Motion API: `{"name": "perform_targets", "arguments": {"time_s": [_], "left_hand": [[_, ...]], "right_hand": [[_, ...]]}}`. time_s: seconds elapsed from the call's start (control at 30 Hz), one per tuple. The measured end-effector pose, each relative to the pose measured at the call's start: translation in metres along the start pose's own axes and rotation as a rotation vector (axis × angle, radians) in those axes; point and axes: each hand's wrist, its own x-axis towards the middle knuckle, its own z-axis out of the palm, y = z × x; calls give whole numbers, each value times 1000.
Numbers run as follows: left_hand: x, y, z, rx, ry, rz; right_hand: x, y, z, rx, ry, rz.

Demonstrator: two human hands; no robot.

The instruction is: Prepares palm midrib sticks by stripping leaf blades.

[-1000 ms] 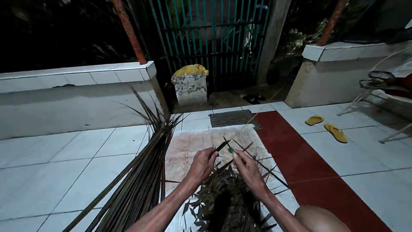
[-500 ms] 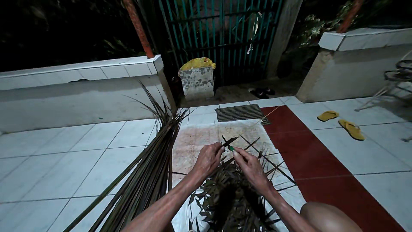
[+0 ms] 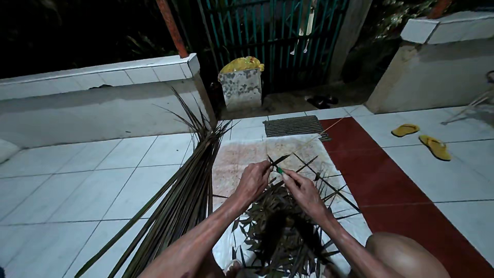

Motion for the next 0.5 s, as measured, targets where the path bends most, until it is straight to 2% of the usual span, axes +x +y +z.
{"name": "perform_targets", "arguments": {"time_s": [0.33, 0.5], "left_hand": [[2, 0, 1, 33, 5, 12], [1, 2, 4, 84, 41, 32]], "right_hand": [[1, -1, -2, -12, -30, 22], [-1, -10, 0, -78, 17, 73]]}}
